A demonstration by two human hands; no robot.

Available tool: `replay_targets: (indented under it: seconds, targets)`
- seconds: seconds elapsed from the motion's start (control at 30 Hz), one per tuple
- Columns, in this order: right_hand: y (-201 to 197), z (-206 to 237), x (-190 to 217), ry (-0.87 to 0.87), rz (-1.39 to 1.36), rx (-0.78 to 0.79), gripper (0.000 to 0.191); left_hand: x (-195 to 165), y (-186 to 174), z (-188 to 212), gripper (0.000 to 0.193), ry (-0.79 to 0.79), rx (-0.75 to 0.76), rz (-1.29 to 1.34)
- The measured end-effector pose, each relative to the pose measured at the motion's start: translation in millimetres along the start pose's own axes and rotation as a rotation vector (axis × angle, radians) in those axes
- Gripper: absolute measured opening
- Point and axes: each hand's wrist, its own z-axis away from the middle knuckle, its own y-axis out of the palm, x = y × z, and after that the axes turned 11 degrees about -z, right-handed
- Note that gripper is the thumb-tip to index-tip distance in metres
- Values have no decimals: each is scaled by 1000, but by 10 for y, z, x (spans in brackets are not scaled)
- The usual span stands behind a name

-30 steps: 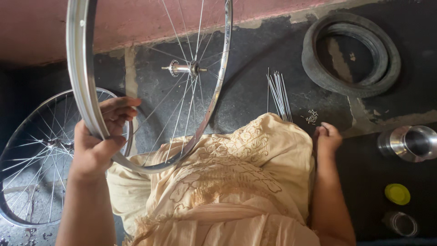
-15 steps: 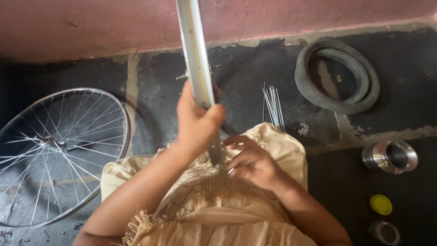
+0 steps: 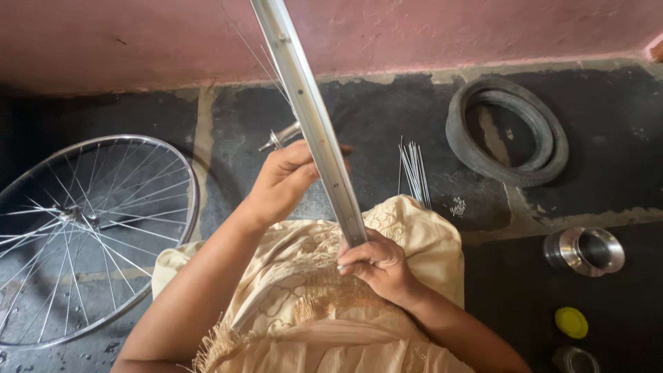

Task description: The person is assembling a bicycle wheel by inserting spokes into the rim and hub. They pick up individual spokes, thread them through the rim holes, and secure them at the hub, repeating the process for multiple spokes.

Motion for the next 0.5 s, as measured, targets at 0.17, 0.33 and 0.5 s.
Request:
replay_targets:
  seconds: [0.17,0.33,0.5]
  targets:
    - [36,-19,46,-16,14,6,15,234,-29,-132,23,-98,-64,95]
    - [21,31,16,-31,31,-7,16,551,24,-229,20,14,-14,75]
    - [23,128,-9,1,34,-34,15,607,167,-149,24,-102,-1,349]
